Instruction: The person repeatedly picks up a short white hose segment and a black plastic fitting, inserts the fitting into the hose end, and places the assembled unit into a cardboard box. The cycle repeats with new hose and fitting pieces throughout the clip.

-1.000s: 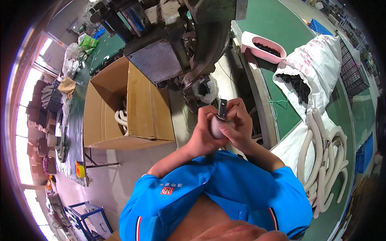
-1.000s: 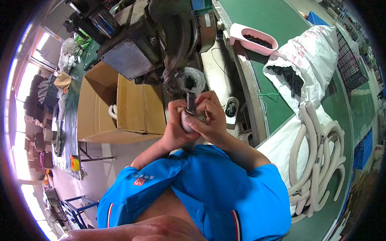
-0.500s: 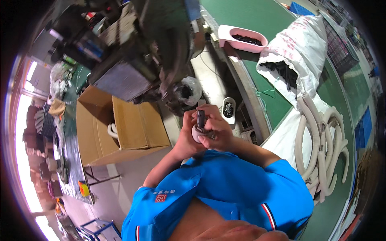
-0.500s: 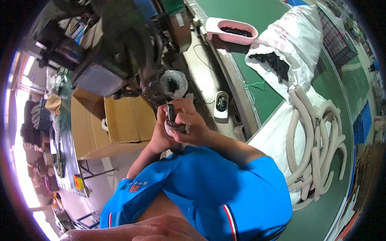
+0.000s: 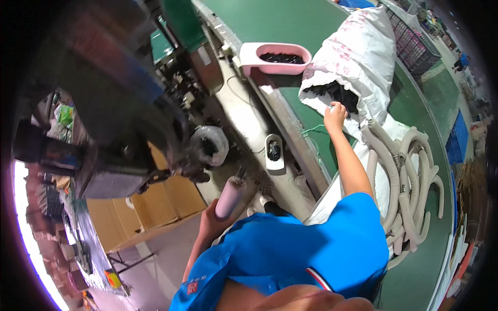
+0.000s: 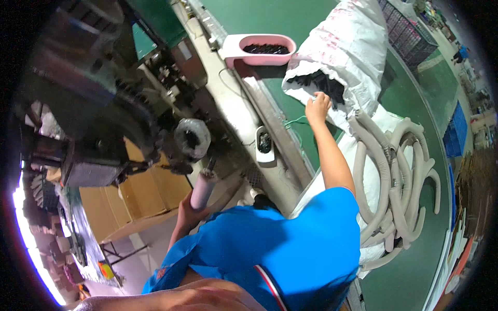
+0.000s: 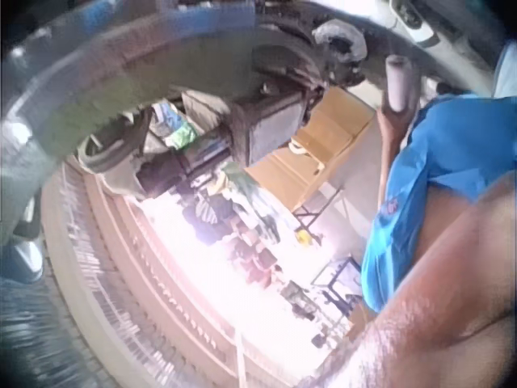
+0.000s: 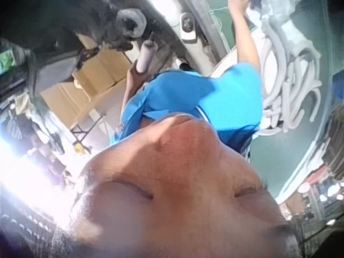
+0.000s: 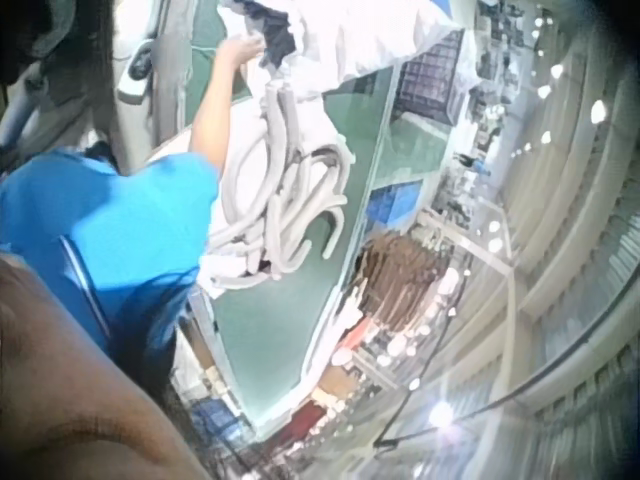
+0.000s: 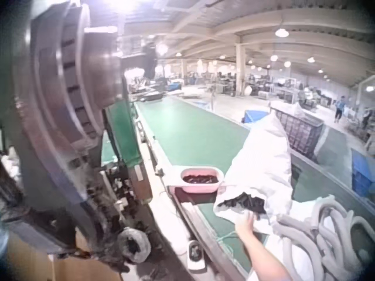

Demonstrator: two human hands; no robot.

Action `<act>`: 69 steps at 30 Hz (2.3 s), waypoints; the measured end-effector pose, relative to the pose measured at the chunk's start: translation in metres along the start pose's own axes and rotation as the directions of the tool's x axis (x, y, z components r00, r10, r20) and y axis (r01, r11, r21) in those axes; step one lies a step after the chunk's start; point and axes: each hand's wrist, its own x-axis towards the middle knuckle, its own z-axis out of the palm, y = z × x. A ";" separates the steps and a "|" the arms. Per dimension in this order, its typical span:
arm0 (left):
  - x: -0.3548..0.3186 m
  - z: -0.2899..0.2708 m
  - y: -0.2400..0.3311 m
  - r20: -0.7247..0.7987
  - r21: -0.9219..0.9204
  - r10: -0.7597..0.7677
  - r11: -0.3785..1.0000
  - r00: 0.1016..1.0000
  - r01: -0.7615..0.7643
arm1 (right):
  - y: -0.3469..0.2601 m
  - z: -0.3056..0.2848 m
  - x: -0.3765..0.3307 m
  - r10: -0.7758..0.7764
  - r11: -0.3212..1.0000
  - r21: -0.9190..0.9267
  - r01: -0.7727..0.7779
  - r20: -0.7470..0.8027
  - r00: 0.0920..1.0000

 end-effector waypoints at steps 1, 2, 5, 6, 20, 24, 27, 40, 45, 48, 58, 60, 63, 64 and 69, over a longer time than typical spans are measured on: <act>-0.004 -0.003 0.007 -0.040 0.013 -0.001 1.000 0.999 0.001 | 0.015 0.001 0.016 -0.027 0.979 -0.203 0.015 -0.057 0.998; -0.004 -0.004 0.006 -0.060 0.026 -0.006 1.000 0.998 0.008 | 0.038 0.007 0.027 0.057 0.941 -0.333 -0.055 -0.004 0.998; -0.002 -0.010 0.012 -0.058 0.078 0.005 0.997 0.998 0.000 | 0.068 0.019 0.038 0.292 0.799 -0.579 -0.162 0.138 0.946; -0.002 -0.009 0.011 -0.075 0.089 0.007 0.996 0.997 0.000 | 0.064 0.020 0.037 0.286 0.785 -0.605 -0.130 0.168 0.944; 0.002 -0.020 0.006 0.000 0.017 0.137 0.990 0.991 -0.137 | -0.163 -0.149 -0.082 -0.419 0.559 0.594 -0.579 0.805 0.421; -0.018 -0.030 0.008 -0.040 -0.001 0.190 0.982 0.981 -0.191 | -0.218 -0.156 -0.117 -0.473 0.485 0.686 -0.543 0.727 0.497; -0.033 -0.039 0.001 -0.123 -0.004 0.206 0.978 0.971 -0.208 | -0.240 -0.153 -0.124 -0.549 0.457 0.708 -0.539 0.701 0.455; -0.086 -0.063 -0.034 -0.102 0.138 0.193 0.974 0.976 -0.178 | -0.305 -0.148 -0.151 -0.723 0.548 0.786 -0.286 0.617 0.310; -0.092 -0.063 -0.055 -0.257 0.186 0.174 0.974 0.950 -0.128 | -0.323 -0.137 -0.189 -0.808 0.484 0.875 0.024 0.436 0.396; -0.086 -0.058 -0.065 -0.326 0.235 0.151 0.969 0.933 -0.075 | -0.326 -0.124 -0.196 -0.772 0.516 0.851 -0.103 0.513 0.374; -0.045 -0.079 -0.068 -0.429 0.253 0.050 0.965 0.902 0.067 | -0.331 0.014 -0.181 -0.778 0.533 0.795 0.290 0.325 0.537; -0.035 -0.087 -0.062 -0.446 0.202 -0.019 0.972 0.895 0.121 | -0.338 0.058 -0.174 -0.856 0.446 0.615 0.650 0.080 0.511; -0.029 -0.096 -0.069 -0.486 0.175 -0.032 0.976 0.874 0.133 | -0.369 0.047 -0.174 -0.876 0.481 0.345 0.806 0.211 0.433; -0.027 -0.098 -0.070 -0.477 0.158 -0.035 0.980 0.878 0.124 | -0.375 0.042 -0.176 -0.832 0.553 0.373 0.745 0.292 0.472; -0.024 -0.085 -0.089 -0.502 0.242 0.053 0.967 0.863 0.082 | -0.358 0.052 -0.181 -0.748 0.651 0.640 0.409 0.450 0.488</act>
